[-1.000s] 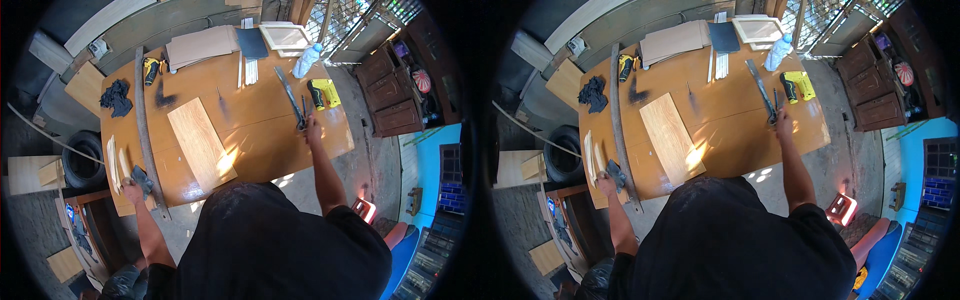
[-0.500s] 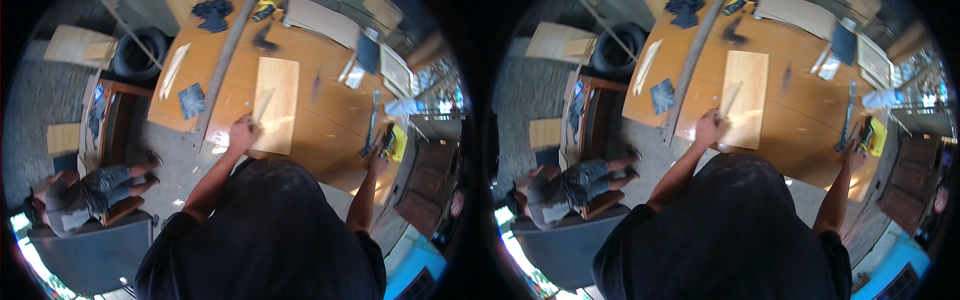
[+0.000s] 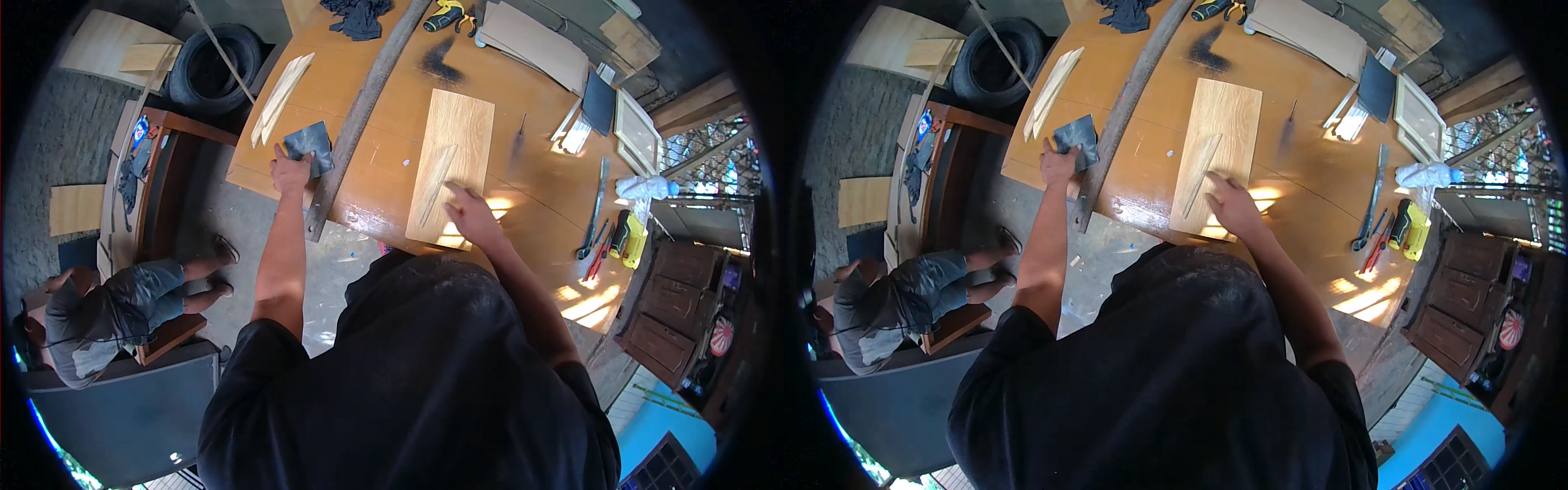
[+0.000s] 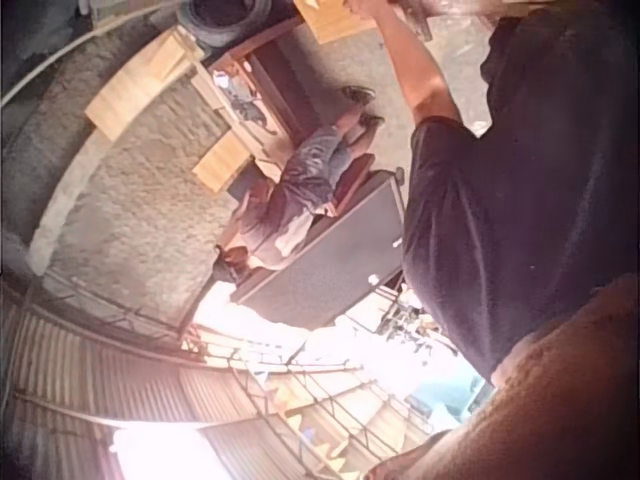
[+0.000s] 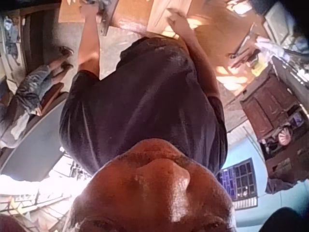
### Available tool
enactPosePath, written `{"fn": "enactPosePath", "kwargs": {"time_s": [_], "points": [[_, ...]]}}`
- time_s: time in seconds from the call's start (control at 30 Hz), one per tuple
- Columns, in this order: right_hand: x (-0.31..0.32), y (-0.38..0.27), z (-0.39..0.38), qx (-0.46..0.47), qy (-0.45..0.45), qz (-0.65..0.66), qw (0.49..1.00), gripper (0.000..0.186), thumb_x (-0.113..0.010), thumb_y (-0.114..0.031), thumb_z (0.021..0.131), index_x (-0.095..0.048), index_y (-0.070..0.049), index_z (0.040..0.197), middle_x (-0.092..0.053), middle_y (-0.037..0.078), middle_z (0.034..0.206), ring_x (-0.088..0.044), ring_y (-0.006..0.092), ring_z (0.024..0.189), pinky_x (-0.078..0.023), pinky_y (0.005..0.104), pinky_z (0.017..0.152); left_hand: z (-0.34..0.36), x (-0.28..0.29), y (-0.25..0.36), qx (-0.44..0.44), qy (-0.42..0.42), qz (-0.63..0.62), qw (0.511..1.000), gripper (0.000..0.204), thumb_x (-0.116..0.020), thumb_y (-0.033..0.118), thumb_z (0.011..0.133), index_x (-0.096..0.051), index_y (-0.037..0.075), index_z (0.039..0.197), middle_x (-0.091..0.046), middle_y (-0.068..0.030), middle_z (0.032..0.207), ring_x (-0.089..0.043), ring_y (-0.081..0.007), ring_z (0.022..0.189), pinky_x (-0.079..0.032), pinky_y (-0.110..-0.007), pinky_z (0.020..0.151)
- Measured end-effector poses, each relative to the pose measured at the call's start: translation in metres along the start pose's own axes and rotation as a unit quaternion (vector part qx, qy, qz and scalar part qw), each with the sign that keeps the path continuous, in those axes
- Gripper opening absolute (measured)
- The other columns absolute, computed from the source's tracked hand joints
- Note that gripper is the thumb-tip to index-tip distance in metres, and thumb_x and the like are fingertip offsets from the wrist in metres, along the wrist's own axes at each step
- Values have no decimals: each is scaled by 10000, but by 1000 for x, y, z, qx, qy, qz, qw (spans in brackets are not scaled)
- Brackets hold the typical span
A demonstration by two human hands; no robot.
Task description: Trim excess backing material and sand the edges of wooden picture frames.
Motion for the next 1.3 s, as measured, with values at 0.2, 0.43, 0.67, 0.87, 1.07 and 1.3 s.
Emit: {"fn": "enactPosePath", "kwargs": {"time_s": [0.2, 0.43, 0.67, 0.87, 1.07, 1.3], "points": [[-48, -20, 42, -9, -37, -249, 968, 395, -599, -329, 901, -513, -137, 1235, -654, 219, 881, -645, 416, 817, -531, 507, 719, 46, -68, -72, -34, -118, -329, 936, 846, -796, 471, 688, -484, 78, 1369, -605, -219, 1158, -564, -364, 1145, -476, -444, 946], [-13, -4, 11, -97, 37, 255, 961, 676, -617, -85, 922, -224, -124, 1472, -607, 112, 825, -650, 172, 792, -554, 323, 661, -25, 10, 10, -17, 2, -28, 999, 855, -814, 388, 707, -428, 35, 1384, -531, -279, 1220, -564, -404, 1119, -478, -448, 939], [45, -45, -11, -44, 99, 332, 937, 1023, -562, -82, 958, 314, -230, 1466, -594, 159, 1000, -587, 217, 899, -553, 396, 819, -29, -8, 32, -103, -12, -62, 993, 901, -702, 615, 729, -409, 143, 1438, -394, -245, 1403, -443, -439, 1237, -408, -537, 985], [71, -46, -30, -18, 172, 305, 936, 936, -601, -91, 932, 111, -139, 1539, -586, 106, 935, -573, 162, 832, -522, 335, 748, -78, -20, 71, -245, 23, 35, 969, 693, -678, 456, 769, -492, 241, 1401, -275, -127, 1546, -341, -413, 1316, -328, -591, 1019], [60, 9, -64, -150, 194, 294, 924, 319, -608, -105, 920, -527, -1, 1210, -573, 27, 823, -538, 89, 710, -459, 263, 613, -100, 7, 83, -379, 116, -143, 907, 617, -545, 7, 764, -536, 153, 1363, -368, -196, 1482, -362, -464, 1307, -289, -529, 1118], [21, 54, -80, -252, 198, 405, 856, 189, -555, -189, 981, -552, -55, 1115, -521, -7, 731, -483, 80, 563, -413, 242, 517, -218, -56, 160, -564, -20, -61, 823, 586, -559, 53, 769, -536, 127, 1350, -332, -222, 1490, -243, -494, 1391, -230, -543, 1163]]}}
Point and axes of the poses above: each hand's wrist, its own z-axis towards the middle knuckle, its own x-axis out of the back of the hand, y = z × x, the point moved 10 cm from there along z, towards the middle knuckle
